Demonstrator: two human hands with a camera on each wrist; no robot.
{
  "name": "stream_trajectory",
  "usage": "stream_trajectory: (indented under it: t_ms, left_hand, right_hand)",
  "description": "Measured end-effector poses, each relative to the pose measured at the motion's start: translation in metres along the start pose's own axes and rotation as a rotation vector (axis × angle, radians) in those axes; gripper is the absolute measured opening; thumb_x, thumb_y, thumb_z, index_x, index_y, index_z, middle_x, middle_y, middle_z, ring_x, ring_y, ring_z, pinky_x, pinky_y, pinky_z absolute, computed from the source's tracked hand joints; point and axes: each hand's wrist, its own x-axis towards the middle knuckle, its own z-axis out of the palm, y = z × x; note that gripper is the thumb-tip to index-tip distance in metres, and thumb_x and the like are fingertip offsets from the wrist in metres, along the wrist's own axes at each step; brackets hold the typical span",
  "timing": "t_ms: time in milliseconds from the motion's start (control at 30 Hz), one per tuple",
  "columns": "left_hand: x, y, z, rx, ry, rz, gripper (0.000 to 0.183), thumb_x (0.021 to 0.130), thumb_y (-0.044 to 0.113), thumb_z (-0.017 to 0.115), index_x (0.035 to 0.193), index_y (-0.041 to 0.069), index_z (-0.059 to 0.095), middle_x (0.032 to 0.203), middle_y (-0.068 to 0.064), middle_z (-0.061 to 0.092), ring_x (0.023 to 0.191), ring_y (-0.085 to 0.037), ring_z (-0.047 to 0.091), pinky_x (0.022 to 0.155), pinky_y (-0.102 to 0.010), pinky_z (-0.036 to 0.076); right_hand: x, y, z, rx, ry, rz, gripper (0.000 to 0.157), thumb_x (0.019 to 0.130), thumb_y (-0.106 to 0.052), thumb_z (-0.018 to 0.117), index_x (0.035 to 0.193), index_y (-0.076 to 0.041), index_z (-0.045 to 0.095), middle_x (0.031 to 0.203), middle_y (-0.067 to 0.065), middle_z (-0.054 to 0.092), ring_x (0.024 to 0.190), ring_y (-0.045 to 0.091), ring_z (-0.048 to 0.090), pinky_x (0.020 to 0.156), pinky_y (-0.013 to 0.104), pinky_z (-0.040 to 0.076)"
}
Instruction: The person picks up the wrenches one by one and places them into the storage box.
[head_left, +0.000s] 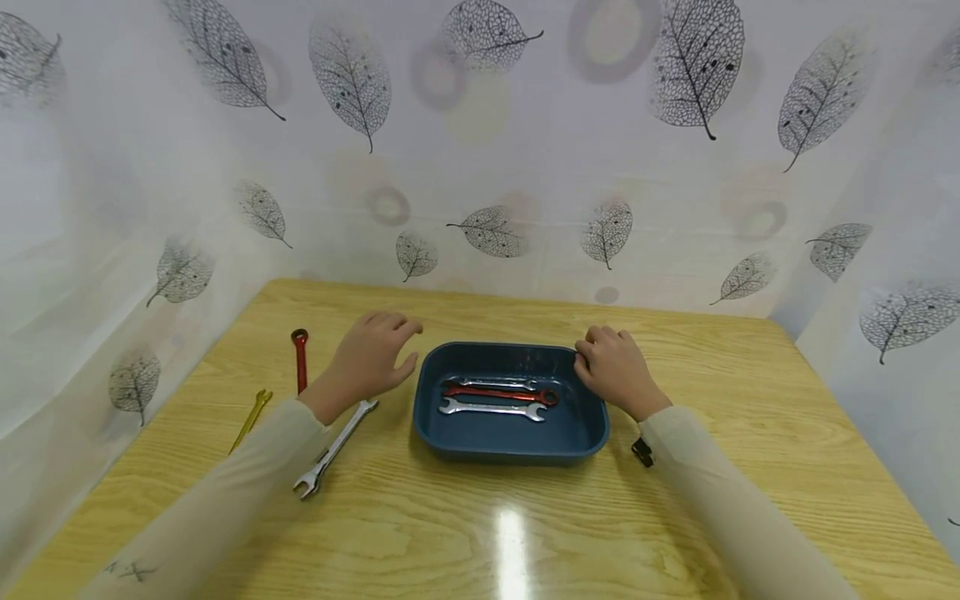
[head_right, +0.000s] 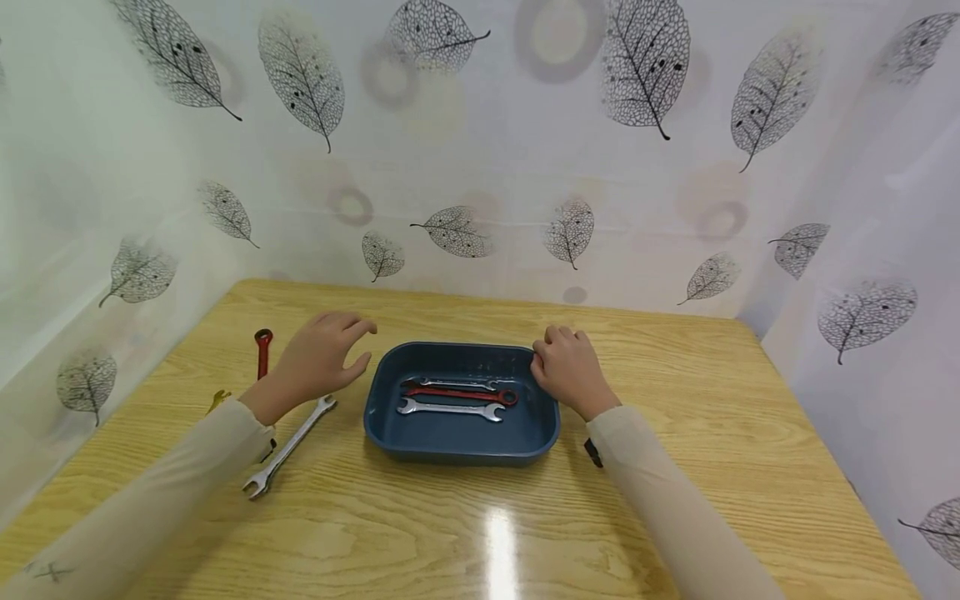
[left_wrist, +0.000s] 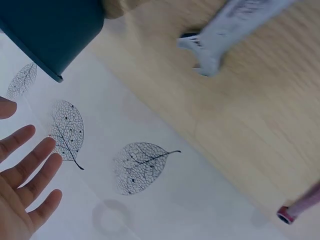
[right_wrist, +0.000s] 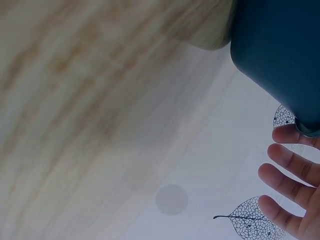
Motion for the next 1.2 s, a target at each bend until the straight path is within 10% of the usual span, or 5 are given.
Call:
stream_trajectory:
  t_ms: [633,1033,1200]
  left_hand:
    - [-0.039,-0.008,-0.017,-0.033,0.134,-0.072,0.031,0.077,0.02,0.069,0.105,0.006,0.063,0.093,-0.01,0.067,0.083,-0.028,0.063,0.073,-0.042,0.052]
    - [-0.062,-0.002,-0.021,-0.141,0.089,-0.308,0.034,0.078,0.019,0.07,0.108,0.005,0.063,0.096,-0.01,0.066,0.078,-0.026,0.061,0.044,-0.027,0.04]
    - [-0.072,0.002,-0.025,-0.26,0.023,-0.419,0.037,0.08,0.018,0.069,0.113,0.003,0.061,0.099,-0.013,0.066,0.08,-0.028,0.062,0.052,-0.033,0.047]
  right_hand:
    - [0.0,-0.001,0.0,-0.002,0.012,-0.007,0.013,0.086,-0.015,0.059,0.077,-0.008,0.065,0.076,0.009,0.055,0.066,0.025,0.052,0.06,0.039,0.042]
    - [0.0,0.0,0.0,0.001,0.008,-0.017,0.014,0.086,-0.015,0.059,0.075,-0.007,0.063,0.073,0.008,0.053,0.064,0.024,0.049,0.058,0.037,0.04]
    - [0.001,-0.001,-0.002,-0.008,0.014,-0.032,0.014,0.086,-0.015,0.059,0.077,-0.007,0.064,0.074,0.009,0.054,0.065,0.025,0.051,0.058,0.038,0.041]
